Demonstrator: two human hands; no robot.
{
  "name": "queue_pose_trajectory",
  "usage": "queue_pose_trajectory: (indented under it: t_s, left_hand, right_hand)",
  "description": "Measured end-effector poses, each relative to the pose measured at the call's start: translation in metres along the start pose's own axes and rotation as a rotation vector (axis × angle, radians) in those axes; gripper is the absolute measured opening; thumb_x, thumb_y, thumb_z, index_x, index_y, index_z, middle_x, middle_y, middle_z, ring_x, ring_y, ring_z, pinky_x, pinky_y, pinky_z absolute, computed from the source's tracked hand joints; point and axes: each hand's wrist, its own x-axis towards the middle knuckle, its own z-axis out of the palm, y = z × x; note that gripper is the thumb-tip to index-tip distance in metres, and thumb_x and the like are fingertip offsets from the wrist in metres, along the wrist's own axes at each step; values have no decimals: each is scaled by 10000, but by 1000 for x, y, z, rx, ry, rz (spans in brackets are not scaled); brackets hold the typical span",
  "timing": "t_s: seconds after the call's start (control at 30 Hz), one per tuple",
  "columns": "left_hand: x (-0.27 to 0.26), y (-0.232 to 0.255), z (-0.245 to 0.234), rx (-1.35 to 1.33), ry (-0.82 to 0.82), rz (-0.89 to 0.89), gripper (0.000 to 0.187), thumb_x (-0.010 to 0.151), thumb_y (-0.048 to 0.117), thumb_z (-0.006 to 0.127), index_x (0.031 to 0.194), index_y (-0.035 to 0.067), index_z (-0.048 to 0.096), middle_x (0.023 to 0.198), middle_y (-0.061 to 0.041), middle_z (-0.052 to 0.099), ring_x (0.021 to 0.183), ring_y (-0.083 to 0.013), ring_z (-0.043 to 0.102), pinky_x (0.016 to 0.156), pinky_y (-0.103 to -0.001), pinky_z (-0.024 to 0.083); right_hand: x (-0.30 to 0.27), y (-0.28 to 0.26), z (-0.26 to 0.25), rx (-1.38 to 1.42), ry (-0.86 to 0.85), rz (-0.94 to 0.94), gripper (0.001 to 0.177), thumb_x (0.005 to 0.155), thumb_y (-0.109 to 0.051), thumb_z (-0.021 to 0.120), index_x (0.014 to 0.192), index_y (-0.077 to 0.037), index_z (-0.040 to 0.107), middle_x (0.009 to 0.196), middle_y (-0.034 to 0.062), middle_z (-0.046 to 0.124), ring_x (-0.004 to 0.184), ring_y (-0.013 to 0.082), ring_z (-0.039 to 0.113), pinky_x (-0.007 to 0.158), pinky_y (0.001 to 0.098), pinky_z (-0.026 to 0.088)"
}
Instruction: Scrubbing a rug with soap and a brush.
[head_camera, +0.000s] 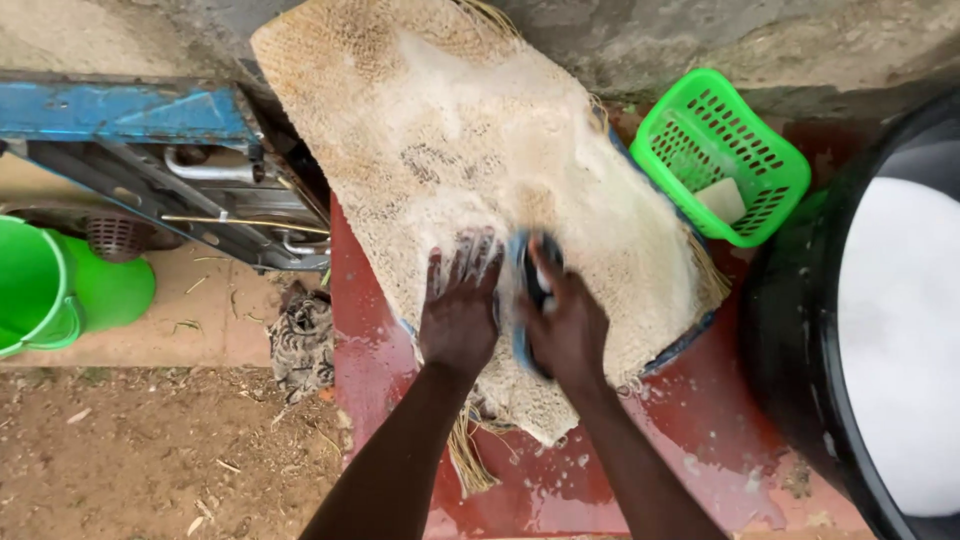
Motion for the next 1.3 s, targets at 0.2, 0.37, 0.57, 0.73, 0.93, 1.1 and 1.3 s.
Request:
queue_pose_trajectory:
  t_s: [0.2, 0.37, 0.57, 0.73, 0.93, 1.1, 1.3]
  left_hand:
    - [-2, -2, -1, 70, -71, -4, 584, 924, 131, 445, 1504, 97, 495, 1568, -134, 473, 1512, -263, 376, 1273, -506, 148]
    - [1, 4, -5, 21, -31, 9, 529, 978, 161, 451, 1499, 86, 496, 1569, -165, 476, 1478, -290, 384, 1267, -524, 149]
    - [1, 2, -5, -6, -23, 15, 560, 976, 161, 450, 1532, 91, 463, 1572, -158, 464, 1485, -291, 393, 1264, -520, 150]
    - [0, 0, -10, 23, 13, 22, 602, 933, 182, 470, 1527, 94, 440, 1568, -163, 454, 1474, -311, 387, 1240, -524, 151]
    - [-1, 0, -12, 17, 9, 23, 583, 949, 173, 491, 1526, 93, 454, 1573, -140, 463, 1484, -306, 399, 1243, -527, 169]
    - [2, 2, -11, -27, 17, 14, 598, 961, 157, 476, 1556, 103, 451, 1605, -134, 453, 1498, -280, 392, 1279, -519, 183]
    - [-1, 5, -12, 0, 102, 56, 571, 991, 234, 436, 1538, 73, 453, 1597, -160, 449, 1484, -302, 386, 1241, -538, 191]
  right_hand:
    - [-13, -5, -17, 105, -55, 67, 710, 795, -276, 808, 1464, -327, 574, 877, 107, 664, 614, 250, 642, 605, 414, 541]
    - [105, 17, 22, -6, 191, -111, 664, 855, -303, 809, 1483, -274, 597, 869, 133, 674, 739, 302, 668, 688, 446, 530]
    - [30, 16, 0, 42, 101, -76, 667, 869, -339, 782, 1496, -278, 564, 866, 140, 648, 700, 306, 656, 644, 444, 529]
    - [-22, 6, -29, 145, 27, -214, 740, 805, -256, 773, 1513, -274, 560, 948, 145, 662, 772, 305, 678, 676, 404, 566]
    - [94, 23, 17, -14, 26, 18, 674, 857, -359, 808, 1491, -304, 587, 809, 126, 653, 749, 309, 675, 681, 443, 529]
    - [132, 12, 15, 62, 151, 1, 765, 795, -333, 819, 1512, -336, 555, 882, 136, 679, 837, 342, 688, 742, 478, 530]
    - [115, 17, 16, 171, 214, -62, 774, 834, -307, 806, 1538, -356, 488, 1008, 128, 702, 831, 337, 690, 755, 463, 545]
